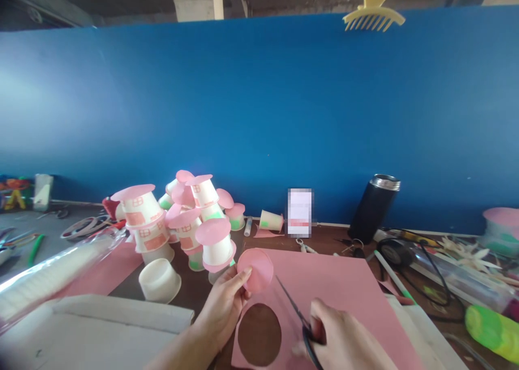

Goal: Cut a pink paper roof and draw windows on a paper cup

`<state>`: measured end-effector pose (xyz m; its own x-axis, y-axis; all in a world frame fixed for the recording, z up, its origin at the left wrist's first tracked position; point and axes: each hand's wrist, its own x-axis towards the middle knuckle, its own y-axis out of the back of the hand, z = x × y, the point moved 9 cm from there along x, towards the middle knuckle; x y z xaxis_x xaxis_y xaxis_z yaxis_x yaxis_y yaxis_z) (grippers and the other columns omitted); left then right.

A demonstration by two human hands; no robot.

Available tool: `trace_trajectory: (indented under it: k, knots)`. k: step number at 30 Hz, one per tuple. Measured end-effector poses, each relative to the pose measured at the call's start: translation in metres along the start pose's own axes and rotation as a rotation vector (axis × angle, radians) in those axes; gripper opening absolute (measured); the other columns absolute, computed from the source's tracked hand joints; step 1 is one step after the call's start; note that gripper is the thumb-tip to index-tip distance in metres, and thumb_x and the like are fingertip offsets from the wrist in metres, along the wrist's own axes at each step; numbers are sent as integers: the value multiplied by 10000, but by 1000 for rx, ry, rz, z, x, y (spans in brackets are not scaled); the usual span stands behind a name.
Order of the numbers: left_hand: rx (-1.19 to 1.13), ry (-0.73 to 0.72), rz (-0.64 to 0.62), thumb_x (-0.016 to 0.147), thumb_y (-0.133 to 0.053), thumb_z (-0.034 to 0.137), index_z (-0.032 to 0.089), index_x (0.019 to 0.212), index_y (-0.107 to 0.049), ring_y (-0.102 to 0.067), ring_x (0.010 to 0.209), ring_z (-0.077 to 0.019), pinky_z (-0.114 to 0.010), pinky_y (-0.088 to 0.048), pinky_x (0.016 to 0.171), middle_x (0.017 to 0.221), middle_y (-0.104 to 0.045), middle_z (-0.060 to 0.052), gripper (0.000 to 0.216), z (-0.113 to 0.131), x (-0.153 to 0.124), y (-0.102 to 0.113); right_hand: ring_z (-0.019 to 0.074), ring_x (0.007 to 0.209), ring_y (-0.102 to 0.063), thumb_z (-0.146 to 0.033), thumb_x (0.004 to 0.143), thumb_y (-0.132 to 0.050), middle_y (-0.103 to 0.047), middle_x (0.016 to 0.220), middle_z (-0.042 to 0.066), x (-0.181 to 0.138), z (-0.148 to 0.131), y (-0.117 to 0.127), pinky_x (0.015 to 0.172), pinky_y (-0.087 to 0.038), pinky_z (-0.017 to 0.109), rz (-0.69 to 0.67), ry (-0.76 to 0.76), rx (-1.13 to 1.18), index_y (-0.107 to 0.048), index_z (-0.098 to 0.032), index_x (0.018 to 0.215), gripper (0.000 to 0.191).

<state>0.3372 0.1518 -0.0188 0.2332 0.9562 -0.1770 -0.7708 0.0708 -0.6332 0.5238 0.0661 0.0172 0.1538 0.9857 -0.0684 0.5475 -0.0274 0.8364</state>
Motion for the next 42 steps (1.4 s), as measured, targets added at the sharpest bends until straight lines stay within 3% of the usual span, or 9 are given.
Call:
trace_trajectory:
  k: [2,5,8,14,20,25,29,37,42]
  knots:
    - [-24,17,-24,688,-776,317,153,744,-651,-454,581,-70,-180,-350,542,682,-576,13,214,-2,-1,-2,117,508,-345,-346,677,-652,-437,503,-75,5,1,5,479,-278,224,59,3,-5,-326,-232,588,357]
    - [-59,37,-51,689,-784,312,150,751,-650,-483,603,-60,-167,-373,568,702,-584,13,220,-4,-2,-4,133,499,-431,-431,719,-639,-465,504,-81,8,0,5,480,-330,221,80,-69,170,-496,-246,777,241]
    - [-71,56,-79,689,-790,298,139,772,-658,-510,626,-60,-165,-385,573,724,-599,1,223,-5,-3,-7,163,556,-527,-489,726,-633,-515,557,-61,11,-3,3,500,-384,229,85,-102,404,-549,-201,1049,441]
    - [-63,78,-126,713,-776,266,125,810,-663,-530,643,-66,-175,-413,592,749,-613,-16,206,-6,-6,-13,201,744,-637,-411,704,-691,-684,795,12,15,-1,-6,675,-479,249,39,-47,529,-550,-169,1178,551]
    - [-83,79,-144,729,-764,254,122,812,-654,-522,634,-62,-168,-410,577,742,-598,-11,191,-7,-4,-12,205,767,-645,-298,700,-664,-692,799,-12,11,2,0,685,-464,247,105,-64,331,-540,-250,1073,395]
    - [-93,89,-145,717,-773,242,130,782,-646,-514,607,-53,-162,-406,558,722,-594,3,182,-9,-3,-11,166,532,-519,-373,705,-649,-572,556,-74,12,13,-2,504,-379,230,150,-103,126,-419,-276,820,275]
    - [-90,105,-185,726,-766,245,121,822,-663,-540,633,-66,-173,-421,577,753,-619,-19,188,-10,-6,-16,147,510,-425,-428,705,-648,-506,529,-69,11,9,-2,488,-329,225,151,-60,-54,-310,-255,615,390]
    - [-116,201,-247,720,-768,194,133,712,-632,-598,639,-84,-180,-434,576,731,-656,-19,150,-19,-17,-27,158,487,-488,-368,740,-584,-555,526,-56,0,-21,0,498,-335,234,180,-67,-192,-299,-257,612,332]
    - [-87,229,-260,699,-783,203,129,686,-659,-598,616,-93,-196,-450,576,695,-658,-18,145,-21,-19,-28,175,507,-614,-301,777,-539,-646,579,-25,-7,-38,-8,489,-373,234,204,47,-265,-420,-261,651,177]
